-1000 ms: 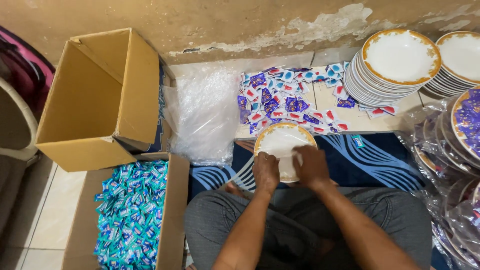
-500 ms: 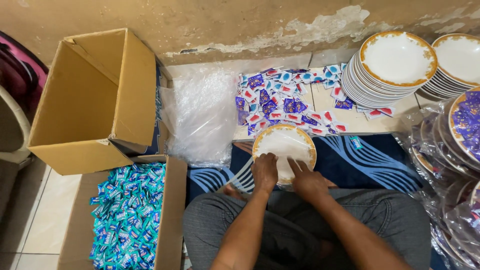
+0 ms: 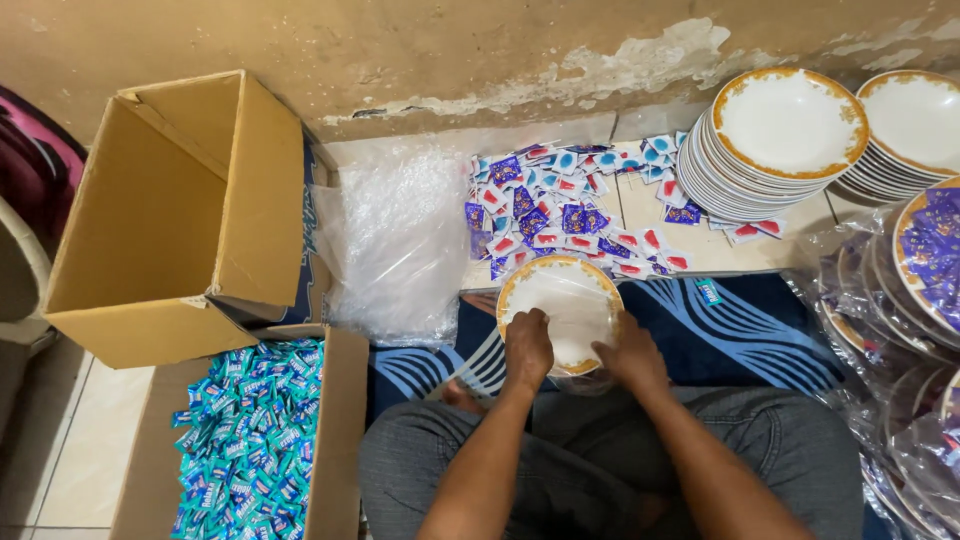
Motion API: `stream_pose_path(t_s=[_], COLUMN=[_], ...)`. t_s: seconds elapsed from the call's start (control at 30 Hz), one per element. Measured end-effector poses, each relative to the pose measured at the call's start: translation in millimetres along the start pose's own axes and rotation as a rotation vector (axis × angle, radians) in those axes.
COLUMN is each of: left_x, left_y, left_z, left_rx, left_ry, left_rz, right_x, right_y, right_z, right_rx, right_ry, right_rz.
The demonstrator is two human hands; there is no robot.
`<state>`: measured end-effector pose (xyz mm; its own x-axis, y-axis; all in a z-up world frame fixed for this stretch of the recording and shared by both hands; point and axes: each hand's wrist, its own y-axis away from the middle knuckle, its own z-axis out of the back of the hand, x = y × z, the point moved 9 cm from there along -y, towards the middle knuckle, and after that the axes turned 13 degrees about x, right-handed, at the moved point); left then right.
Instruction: The person places candies into plastic bags, puts the bags into containers, and stacks plates on the floor.
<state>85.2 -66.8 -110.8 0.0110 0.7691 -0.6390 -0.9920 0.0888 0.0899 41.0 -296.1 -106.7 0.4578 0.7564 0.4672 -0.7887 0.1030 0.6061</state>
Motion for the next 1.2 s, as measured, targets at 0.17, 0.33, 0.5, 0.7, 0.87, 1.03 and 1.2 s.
stream_pose_path(t_s=[0.17, 0.33, 0.5, 0.7, 0.87, 1.03, 1.2], left_x=[-3, -2, -52, -12, -42, -45, -46], left_y=[-15, -21, -7, -5, -15, -14, -21], left_z=[8, 20, 90, 104, 98, 71, 86], left_rx=[0.125, 0.391, 0.575, 0.502, 0.463, 0.468, 0.232], left_ry=[0.114, 0.084, -0.024, 0.28, 0.409, 0.792, 1.377], left_rz=[0.026, 0.102, 0.049, 0.143, 0.126, 0.231, 0.272], right_x=[8, -40, -72, -30, -53, 28, 118], right_y=[-3, -87, -142, -90, -100, -38, -7], right_z=[8, 45, 86, 104, 80, 37, 16], right_rx=[0.052, -0.059, -0.374, -0.231, -0.142, 0.051, 0.417], right_ry=[-0.359, -0.31, 0.19, 0.148, -0.033, -0.623, -0.731], right_rz=[0.048, 0.046, 0.042, 0.005, -0.08, 0.178, 0.419])
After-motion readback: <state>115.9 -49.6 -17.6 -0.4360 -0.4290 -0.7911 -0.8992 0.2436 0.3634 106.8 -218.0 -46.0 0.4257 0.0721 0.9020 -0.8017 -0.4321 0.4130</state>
